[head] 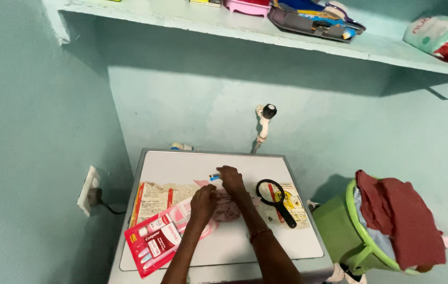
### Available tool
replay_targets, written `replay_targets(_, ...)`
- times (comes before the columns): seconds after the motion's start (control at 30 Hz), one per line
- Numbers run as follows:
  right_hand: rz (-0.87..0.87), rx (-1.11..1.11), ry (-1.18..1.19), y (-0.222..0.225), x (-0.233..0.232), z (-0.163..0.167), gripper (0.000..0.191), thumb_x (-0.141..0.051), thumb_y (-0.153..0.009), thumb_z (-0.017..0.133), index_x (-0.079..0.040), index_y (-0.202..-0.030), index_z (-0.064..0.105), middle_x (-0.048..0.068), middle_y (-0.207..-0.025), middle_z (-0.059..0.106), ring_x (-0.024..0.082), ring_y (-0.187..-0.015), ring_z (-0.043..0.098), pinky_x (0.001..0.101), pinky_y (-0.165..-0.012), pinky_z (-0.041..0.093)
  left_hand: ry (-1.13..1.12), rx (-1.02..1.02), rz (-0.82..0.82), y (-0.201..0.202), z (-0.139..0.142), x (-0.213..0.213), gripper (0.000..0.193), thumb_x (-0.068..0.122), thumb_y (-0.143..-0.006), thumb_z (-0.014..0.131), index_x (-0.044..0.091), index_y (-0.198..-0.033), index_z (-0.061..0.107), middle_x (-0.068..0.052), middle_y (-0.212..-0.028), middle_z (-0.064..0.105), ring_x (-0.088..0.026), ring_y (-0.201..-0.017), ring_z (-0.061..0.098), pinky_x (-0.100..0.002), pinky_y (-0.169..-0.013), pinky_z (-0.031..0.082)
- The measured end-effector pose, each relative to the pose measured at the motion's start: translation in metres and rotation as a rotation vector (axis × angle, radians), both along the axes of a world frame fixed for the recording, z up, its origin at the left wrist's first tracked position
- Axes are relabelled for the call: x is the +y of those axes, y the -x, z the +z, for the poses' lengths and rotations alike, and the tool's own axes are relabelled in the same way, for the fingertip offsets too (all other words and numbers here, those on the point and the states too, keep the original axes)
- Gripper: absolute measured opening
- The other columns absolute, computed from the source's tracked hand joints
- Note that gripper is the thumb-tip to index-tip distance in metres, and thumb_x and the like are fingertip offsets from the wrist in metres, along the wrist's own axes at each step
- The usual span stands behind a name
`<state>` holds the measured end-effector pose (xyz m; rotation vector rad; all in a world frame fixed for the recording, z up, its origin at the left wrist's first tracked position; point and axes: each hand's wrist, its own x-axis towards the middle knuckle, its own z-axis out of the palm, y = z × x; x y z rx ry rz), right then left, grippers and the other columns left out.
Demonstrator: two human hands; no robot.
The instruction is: The person wipes items on a bathroom shelf with a pink cloth, one at a time: a black plastic tray, toothpaste tubes, a toothbrush pack, a hair band, and a packaged toothbrush set, placing each cleaned item back on the shelf. They work over a washing machine top where items are set down between wipes.
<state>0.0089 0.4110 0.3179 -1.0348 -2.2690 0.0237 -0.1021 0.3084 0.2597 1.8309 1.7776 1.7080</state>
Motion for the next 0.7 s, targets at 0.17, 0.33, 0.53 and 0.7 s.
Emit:
replay_targets(0.17, -0.075, -0.104, 0.13, 0.001, 0.005, -0.005, 0.025, -0.013, -0.087, 0.072, -0.009, -0.112, 0.069, 0.017, -0.099, 0.062, 0.037, -0.092, 0.059, 0.0509, -0.072, 0.051, 0.035, -0.094, 0.014, 0.004, 0.005, -0.002, 0.021, 0.007, -0.088, 0.066, 0.001, -0.108, 0.069, -0.02, -0.096, 0.073, -0.04, -0.088, 0.069, -0.048, -0.075, 0.055)
replay_targets(0.33, 0.172, 0.386, 0.308, -0.003, -0.002, 0.014, 0.023, -0.015, -0.09, 0.076, -0.003, -0.108, 0.067, 0.014, -0.093, 0.069, 0.027, -0.084, 0.066, 0.0399, -0.074, 0.055, 0.465, -0.48, 0.04, 0.008, 0.033, 0.019, 0.03, 0.028, -0.101, 0.062, 0.001, -0.11, 0.069, -0.018, -0.084, 0.074, -0.032, -0.072, 0.072, -0.043, -0.07, 0.055)
replay_targets(0.53, 0.19, 0.705, 0.357, 0.003, -0.031, 0.052, 0.026, -0.015, -0.095, 0.07, -0.001, -0.116, 0.065, 0.014, -0.099, 0.075, 0.017, -0.091, 0.072, 0.0306, -0.082, 0.058, 0.211, -0.555, 0.041, 0.002, 0.085, 0.072, 0.034, 0.031, -0.091, 0.076, -0.002, -0.095, 0.074, -0.015, -0.078, 0.075, -0.021, -0.065, 0.064, -0.035, -0.063, 0.051)
replay_targets(0.7, 0.091, 0.634, 0.281, -0.022, -0.041, 0.045, 0.04, -0.017, -0.093, 0.071, -0.004, -0.129, 0.059, 0.016, -0.116, 0.071, 0.026, -0.109, 0.069, 0.0342, -0.095, 0.054, 0.112, -0.767, -0.276, 0.002, 0.132, 0.097, 0.025, 0.021, -0.1, 0.067, -0.003, -0.099, 0.074, -0.012, -0.086, 0.077, -0.012, -0.073, 0.064, -0.029, -0.067, 0.051)
